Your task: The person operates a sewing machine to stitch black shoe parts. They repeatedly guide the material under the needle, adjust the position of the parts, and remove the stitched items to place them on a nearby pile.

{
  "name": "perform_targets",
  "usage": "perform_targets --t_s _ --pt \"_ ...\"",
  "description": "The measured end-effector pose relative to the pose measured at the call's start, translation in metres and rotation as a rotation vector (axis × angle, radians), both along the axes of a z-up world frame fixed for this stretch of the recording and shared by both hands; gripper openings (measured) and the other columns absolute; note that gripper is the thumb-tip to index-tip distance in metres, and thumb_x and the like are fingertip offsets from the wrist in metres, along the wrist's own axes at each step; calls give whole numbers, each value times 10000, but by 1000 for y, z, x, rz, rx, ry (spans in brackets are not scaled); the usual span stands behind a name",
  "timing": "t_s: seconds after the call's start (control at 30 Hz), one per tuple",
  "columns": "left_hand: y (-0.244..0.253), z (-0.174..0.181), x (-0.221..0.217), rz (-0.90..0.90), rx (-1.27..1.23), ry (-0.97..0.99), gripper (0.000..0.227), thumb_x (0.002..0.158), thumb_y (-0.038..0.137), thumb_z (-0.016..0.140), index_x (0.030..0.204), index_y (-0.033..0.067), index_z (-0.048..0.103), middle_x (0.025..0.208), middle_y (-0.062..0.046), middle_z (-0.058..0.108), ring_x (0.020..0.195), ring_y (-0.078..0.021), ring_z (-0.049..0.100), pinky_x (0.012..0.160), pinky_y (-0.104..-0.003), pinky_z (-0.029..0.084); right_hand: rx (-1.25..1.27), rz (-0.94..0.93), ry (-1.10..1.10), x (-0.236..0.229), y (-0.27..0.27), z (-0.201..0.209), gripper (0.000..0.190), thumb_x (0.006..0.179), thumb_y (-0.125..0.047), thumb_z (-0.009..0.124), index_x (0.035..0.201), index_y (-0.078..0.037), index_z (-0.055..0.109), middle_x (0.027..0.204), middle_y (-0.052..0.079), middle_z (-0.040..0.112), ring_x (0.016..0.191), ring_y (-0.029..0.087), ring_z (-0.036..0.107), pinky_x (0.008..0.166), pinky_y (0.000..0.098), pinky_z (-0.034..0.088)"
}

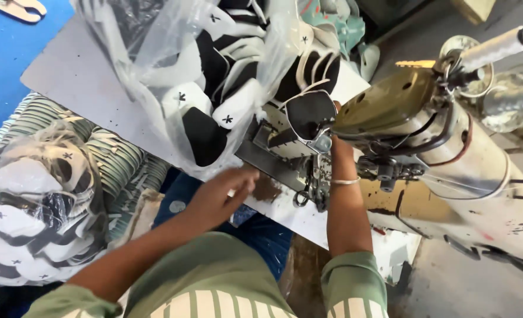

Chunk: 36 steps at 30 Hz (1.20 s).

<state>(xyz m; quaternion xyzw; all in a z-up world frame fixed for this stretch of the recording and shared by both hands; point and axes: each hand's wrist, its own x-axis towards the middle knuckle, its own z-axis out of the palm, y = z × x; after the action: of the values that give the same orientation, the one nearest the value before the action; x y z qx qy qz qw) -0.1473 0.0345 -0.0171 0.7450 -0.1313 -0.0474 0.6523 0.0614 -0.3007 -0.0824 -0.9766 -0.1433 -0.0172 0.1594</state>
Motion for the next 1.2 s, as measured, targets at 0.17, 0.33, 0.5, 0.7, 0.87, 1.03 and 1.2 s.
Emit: perform_targets --t_s 0.17,0.33,0.5,0.7,0.87,1.03,1.2 --pt "20 8 74 543 569 -620 434 982 124 667 1378 -18 560 1238 -214 640 1079 -363 622 917 -468 514 334 -108 -107 -16 -40 -20 368 999 -14 554 1363 -27 604 1094 125 694 897 246 629 818 408 531" --pt "29 -32 106 505 745 -495 457 940 50 674 1384 -10 586 1114 -166 642 1030 -344 625 897 -492 497 787 -385 -45 -144 -6 -16 166 1015 -126 705 1127 -18 647 994 76 706 848 129 638 758 281 533" --pt "35 9 69 525 554 -509 360 888 -25 693 1242 44 680 1056 -120 639 1012 -358 608 876 -497 482 1130 -477 168 -224 50 -5 230 1047 -204 708 1111 15 682 951 99 695 793 150 628 703 286 514" --pt "19 -3 24 390 240 -735 357 830 -151 683 1066 110 744 1186 -59 643 1174 -321 605 992 -459 507 1586 -364 625 -227 98 43 522 1040 -471 492 1283 -25 613 1054 94 759 880 174 725 732 303 601" --pt "4 -18 -4 267 -65 -391 404 840 -85 555 1147 125 715 1354 -118 512 1093 -262 561 879 -374 474 1346 -238 508 -227 119 63 424 1038 -151 683 1401 36 568 1104 86 712 896 143 676 732 294 580" --pt "0 -22 -15 70 -530 357 408 955 67 552 1340 116 676 1029 38 491 830 -64 454 722 -241 392 1330 -279 503 -236 132 68 435 989 -112 689 1388 -13 546 1062 38 717 886 101 678 695 249 575" --pt "-11 -26 -9 115 -482 570 355 1042 212 604 1374 108 673 795 72 433 686 -33 342 608 -227 308 1182 -355 274 -259 125 24 485 979 -13 749 1428 -24 567 991 53 691 826 86 627 710 224 519"
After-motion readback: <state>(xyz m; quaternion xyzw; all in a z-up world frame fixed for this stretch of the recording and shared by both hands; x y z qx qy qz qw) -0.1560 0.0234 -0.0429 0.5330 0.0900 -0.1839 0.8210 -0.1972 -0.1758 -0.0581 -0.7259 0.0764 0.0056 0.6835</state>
